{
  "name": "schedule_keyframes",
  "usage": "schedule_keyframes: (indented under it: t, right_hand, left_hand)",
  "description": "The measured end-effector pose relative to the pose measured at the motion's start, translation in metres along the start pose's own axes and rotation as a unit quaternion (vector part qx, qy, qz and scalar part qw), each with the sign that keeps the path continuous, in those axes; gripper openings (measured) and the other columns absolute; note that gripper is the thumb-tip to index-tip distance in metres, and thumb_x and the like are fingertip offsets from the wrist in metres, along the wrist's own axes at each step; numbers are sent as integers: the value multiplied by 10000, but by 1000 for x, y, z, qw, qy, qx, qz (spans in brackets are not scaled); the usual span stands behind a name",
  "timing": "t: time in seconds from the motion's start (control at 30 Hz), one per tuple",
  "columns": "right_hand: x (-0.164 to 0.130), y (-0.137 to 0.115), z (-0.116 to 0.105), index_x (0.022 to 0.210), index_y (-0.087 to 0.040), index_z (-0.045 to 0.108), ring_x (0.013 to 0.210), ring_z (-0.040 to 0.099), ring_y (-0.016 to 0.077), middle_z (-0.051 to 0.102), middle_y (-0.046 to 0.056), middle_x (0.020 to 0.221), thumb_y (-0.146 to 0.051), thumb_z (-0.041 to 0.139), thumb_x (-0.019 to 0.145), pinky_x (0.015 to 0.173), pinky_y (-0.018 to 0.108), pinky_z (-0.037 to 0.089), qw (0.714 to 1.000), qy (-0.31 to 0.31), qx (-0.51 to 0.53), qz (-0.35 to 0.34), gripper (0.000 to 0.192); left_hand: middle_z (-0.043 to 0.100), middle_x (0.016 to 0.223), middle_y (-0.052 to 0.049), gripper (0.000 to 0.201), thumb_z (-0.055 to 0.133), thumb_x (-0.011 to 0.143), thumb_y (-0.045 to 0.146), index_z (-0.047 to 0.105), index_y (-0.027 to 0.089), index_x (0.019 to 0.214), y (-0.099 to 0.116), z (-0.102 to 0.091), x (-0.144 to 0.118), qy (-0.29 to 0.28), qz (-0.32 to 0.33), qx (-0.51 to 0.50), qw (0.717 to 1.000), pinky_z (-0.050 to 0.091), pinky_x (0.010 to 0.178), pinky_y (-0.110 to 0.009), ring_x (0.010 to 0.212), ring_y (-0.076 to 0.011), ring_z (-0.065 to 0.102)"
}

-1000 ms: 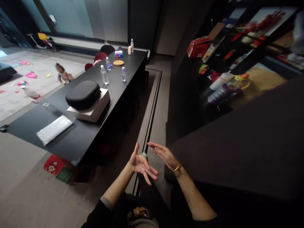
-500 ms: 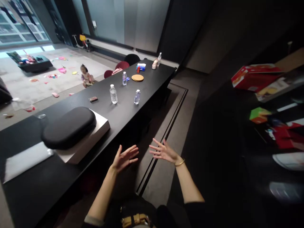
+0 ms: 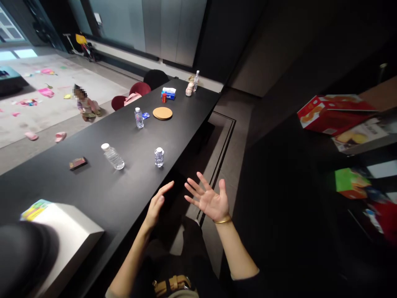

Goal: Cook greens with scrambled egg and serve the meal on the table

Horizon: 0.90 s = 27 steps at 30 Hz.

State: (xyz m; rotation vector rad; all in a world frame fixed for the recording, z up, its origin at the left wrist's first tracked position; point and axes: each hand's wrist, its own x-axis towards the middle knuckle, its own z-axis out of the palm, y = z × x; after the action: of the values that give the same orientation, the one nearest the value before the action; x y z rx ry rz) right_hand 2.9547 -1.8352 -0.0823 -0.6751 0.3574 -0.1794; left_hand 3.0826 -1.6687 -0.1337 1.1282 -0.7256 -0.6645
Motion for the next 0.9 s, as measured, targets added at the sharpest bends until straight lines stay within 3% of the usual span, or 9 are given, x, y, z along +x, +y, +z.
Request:
schedule_keyframes:
  t: [0.07, 0.13, 0.3, 0.4, 0.5, 0.57, 0.67, 0.8, 0.9]
  right_hand:
    - [18, -25, -22, 1316, -337, 441, 1297, 355, 270, 514, 83, 1330, -814, 140, 718, 1019, 559, 242, 1000, 6, -6, 15, 822]
    - [38, -54, -50, 1274, -307, 501, 1294, 360, 263, 536, 86, 1304, -813, 144, 720, 1033, 538, 240, 999, -4, 4, 38, 831]
    - [91, -146, -136, 1139, -244, 623, 1287, 365, 251, 571, 83, 1256, -811, 185, 723, 1060, 496, 238, 994, -29, 21, 104, 829]
    - [125, -209, -182, 1174, -222, 604, 1317, 322, 243, 521, 89, 1318, -791, 212, 743, 1074, 478, 227, 990, -41, 11, 138, 816]
    - [163, -266, -213, 1222, -207, 570, 1336, 295, 238, 476, 97, 1365, -743, 246, 783, 1077, 464, 232, 982, -70, 0, 174, 765]
    - [197, -295, -227, 1255, -214, 536, 1333, 305, 237, 463, 102, 1377, -690, 290, 813, 1071, 468, 240, 978, -83, -17, 192, 695]
    - [263, -319, -241, 1256, -235, 517, 1290, 383, 229, 497, 99, 1345, -562, 415, 838, 1055, 466, 275, 973, -74, -78, 203, 541]
    - [383, -319, -250, 1173, -268, 536, 1198, 491, 203, 570, 70, 1256, -357, 627, 742, 1014, 408, 366, 962, -5, -223, 155, 449]
    - [486, -307, -245, 1203, -253, 486, 1126, 547, 194, 588, 92, 1217, -310, 630, 702, 948, 390, 437, 920, 38, -378, 99, 524]
  left_hand:
    - [501, 1330, -71, 367, 465, 875, 382, 587, 247, 1194, -3, 26, 47, 18, 84, 172, 981, 238, 1086, -471, 1281, -246, 368]
    - [517, 1301, -65, 303, 535, 847, 309, 621, 268, 1135, -12, 53, 99, 36, 159, 295, 941, 286, 1058, -467, 1268, -238, 367]
    - [557, 1249, -39, 185, 613, 800, 250, 691, 313, 955, -57, 122, 231, 25, 252, 462, 850, 273, 1035, -510, 1272, -249, 334]
    - [614, 1152, -24, 111, 619, 797, 241, 702, 304, 836, -79, 158, 298, 36, 237, 479, 844, 231, 1041, -521, 1256, -245, 353]
    - [629, 1094, -47, 97, 593, 816, 243, 687, 252, 794, -93, 177, 350, 98, 157, 443, 877, 281, 1023, -486, 1228, -235, 393]
    - [636, 1063, -59, 101, 587, 819, 260, 670, 226, 771, -101, 173, 377, 168, 93, 416, 889, 324, 1004, -464, 1208, -231, 420]
    - [656, 1018, -66, 121, 614, 787, 305, 656, 215, 718, -118, 140, 405, 281, 31, 394, 875, 347, 991, -471, 1160, -242, 474]
    - [668, 1052, -84, 170, 609, 765, 355, 628, 199, 701, -144, 69, 438, 412, -36, 351, 840, 351, 1002, -464, 1116, -243, 536]
    - [654, 1113, -101, 176, 572, 772, 352, 582, 188, 707, -164, 10, 480, 490, -72, 300, 815, 379, 989, -415, 1080, -217, 576]
